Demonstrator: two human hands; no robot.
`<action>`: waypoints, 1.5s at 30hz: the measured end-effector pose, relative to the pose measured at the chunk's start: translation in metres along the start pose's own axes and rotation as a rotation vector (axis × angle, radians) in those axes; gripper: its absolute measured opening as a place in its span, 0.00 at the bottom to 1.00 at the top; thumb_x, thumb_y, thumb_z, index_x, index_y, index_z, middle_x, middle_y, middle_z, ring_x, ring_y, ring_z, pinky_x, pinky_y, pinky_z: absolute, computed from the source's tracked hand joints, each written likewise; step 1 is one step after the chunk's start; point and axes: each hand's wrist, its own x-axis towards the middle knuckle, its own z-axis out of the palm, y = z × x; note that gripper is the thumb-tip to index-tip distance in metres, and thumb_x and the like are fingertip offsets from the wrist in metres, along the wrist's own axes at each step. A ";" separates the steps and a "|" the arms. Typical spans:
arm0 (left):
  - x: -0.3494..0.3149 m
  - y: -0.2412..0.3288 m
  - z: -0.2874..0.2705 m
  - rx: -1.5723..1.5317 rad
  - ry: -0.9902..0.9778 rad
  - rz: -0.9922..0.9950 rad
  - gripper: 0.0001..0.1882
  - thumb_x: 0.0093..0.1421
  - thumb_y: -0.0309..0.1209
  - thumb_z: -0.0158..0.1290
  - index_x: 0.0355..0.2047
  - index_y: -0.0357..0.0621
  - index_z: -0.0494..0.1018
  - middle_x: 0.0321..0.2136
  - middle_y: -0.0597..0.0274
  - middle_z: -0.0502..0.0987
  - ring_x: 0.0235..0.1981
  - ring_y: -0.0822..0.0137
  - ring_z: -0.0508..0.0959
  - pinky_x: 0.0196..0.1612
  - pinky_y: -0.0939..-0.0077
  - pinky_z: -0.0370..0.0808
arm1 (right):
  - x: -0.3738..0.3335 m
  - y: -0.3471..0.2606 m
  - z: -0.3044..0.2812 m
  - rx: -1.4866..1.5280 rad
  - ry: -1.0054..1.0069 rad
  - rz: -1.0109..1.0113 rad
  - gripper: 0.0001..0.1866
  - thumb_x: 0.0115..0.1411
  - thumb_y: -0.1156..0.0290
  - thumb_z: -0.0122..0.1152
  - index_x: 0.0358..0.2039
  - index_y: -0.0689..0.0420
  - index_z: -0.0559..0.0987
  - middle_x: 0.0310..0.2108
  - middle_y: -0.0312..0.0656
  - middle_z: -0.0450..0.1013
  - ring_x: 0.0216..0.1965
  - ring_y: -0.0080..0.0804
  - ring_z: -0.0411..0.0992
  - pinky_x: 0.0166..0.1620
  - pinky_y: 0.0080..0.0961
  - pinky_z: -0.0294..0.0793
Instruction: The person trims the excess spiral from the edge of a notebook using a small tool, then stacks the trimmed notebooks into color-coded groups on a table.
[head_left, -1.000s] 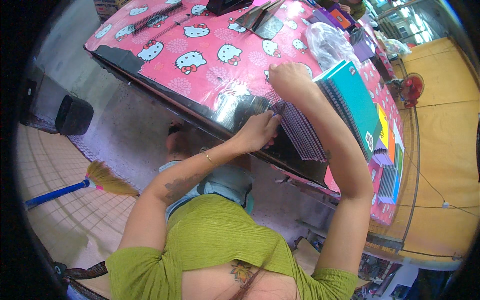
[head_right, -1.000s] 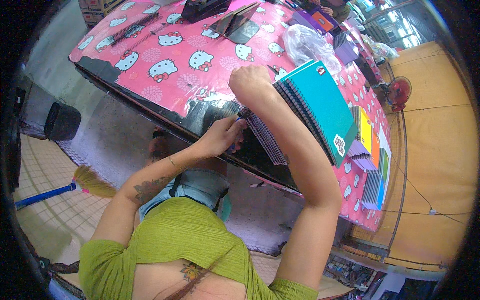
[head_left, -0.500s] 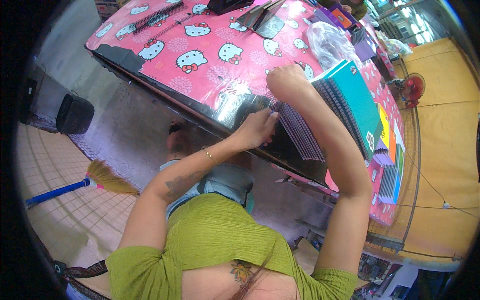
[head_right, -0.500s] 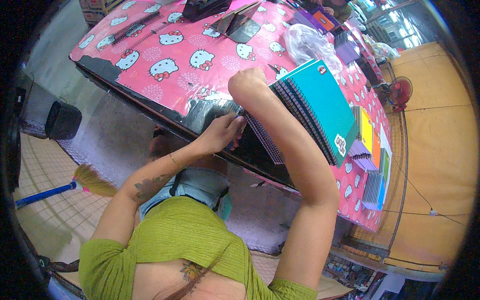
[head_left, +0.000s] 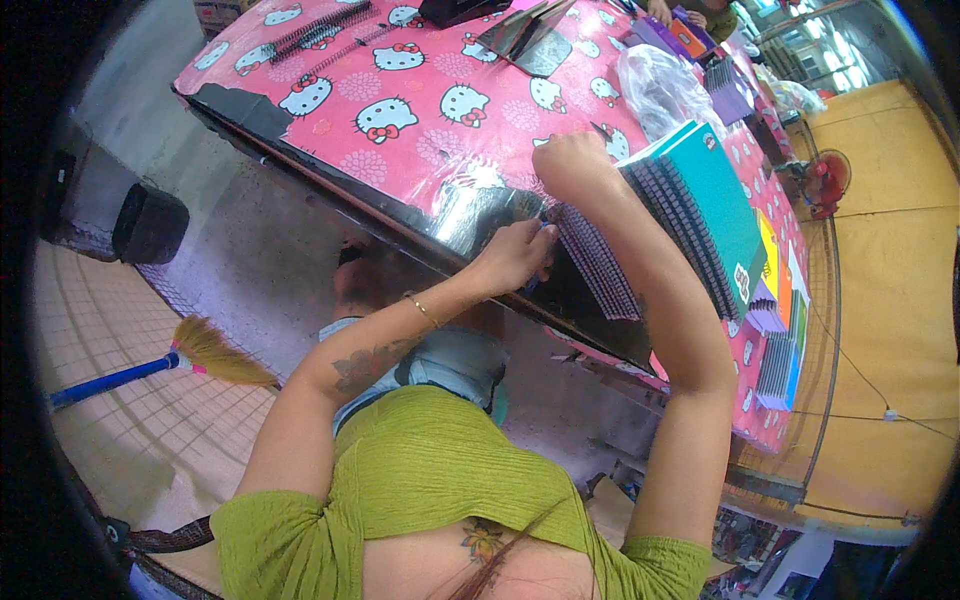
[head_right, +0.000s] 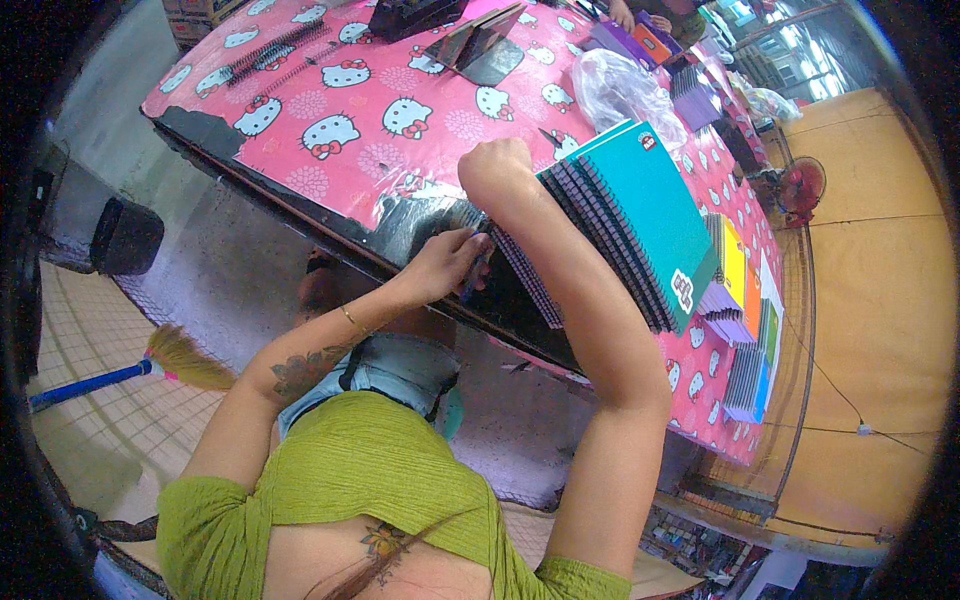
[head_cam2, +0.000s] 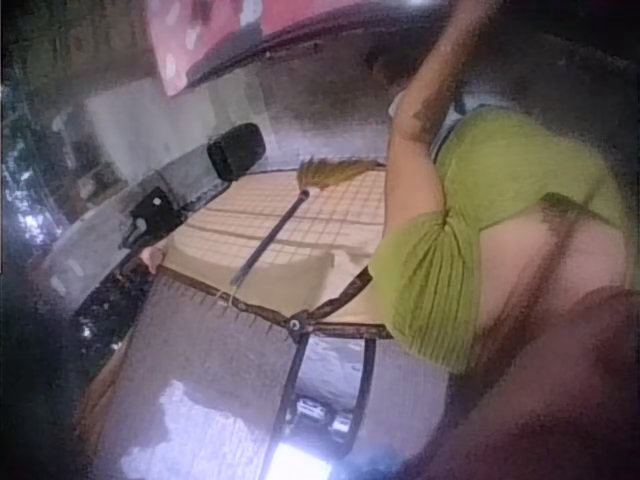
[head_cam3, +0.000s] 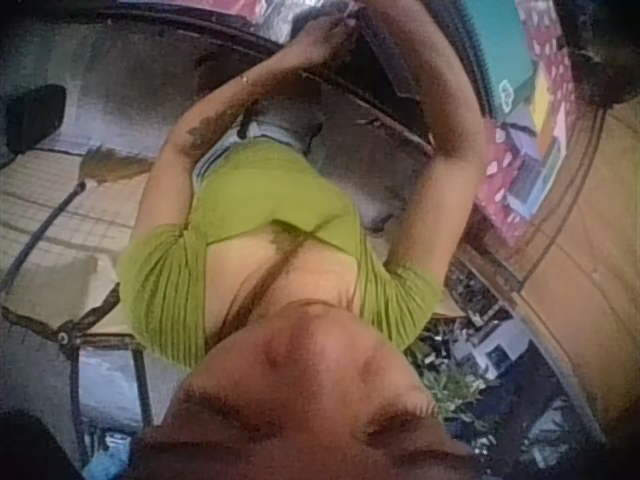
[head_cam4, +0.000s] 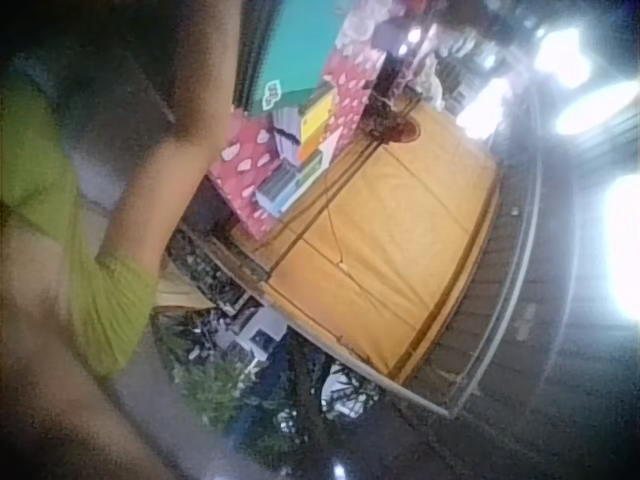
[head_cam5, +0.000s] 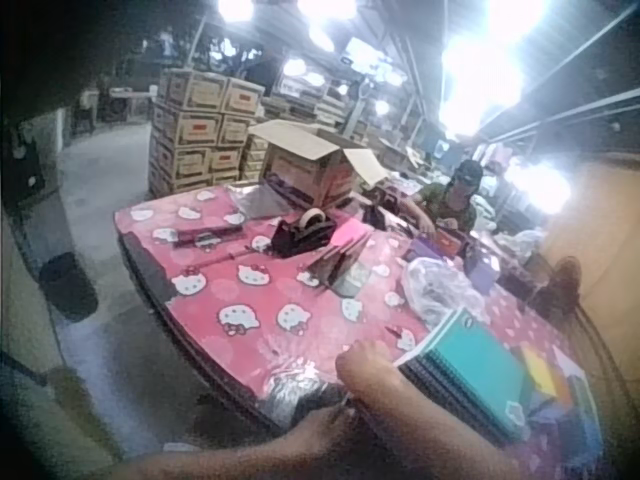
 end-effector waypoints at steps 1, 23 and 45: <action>-0.001 0.002 0.001 0.005 -0.003 -0.002 0.22 0.69 0.43 0.39 0.35 0.32 0.69 0.24 0.50 0.78 0.25 0.60 0.82 0.30 0.65 0.76 | 0.000 -0.001 -0.001 -0.002 -0.010 -0.003 0.11 0.54 0.70 0.58 0.35 0.52 0.85 0.38 0.43 0.80 0.41 0.37 0.79 0.41 0.32 0.77; 0.012 -0.002 0.003 -0.045 -0.021 -0.054 0.22 0.71 0.45 0.36 0.34 0.37 0.68 0.23 0.61 0.73 0.22 0.68 0.79 0.21 0.74 0.74 | 0.006 -0.003 0.014 0.023 0.021 0.000 0.11 0.55 0.69 0.56 0.34 0.52 0.85 0.37 0.44 0.80 0.41 0.39 0.79 0.41 0.34 0.77; 0.013 -0.015 0.007 -0.130 -0.084 -0.114 0.21 0.71 0.46 0.34 0.37 0.40 0.67 0.24 0.60 0.74 0.20 0.66 0.79 0.18 0.72 0.74 | 0.011 -0.006 0.024 0.065 0.005 0.017 0.12 0.56 0.69 0.54 0.36 0.53 0.85 0.40 0.45 0.80 0.44 0.39 0.78 0.44 0.35 0.76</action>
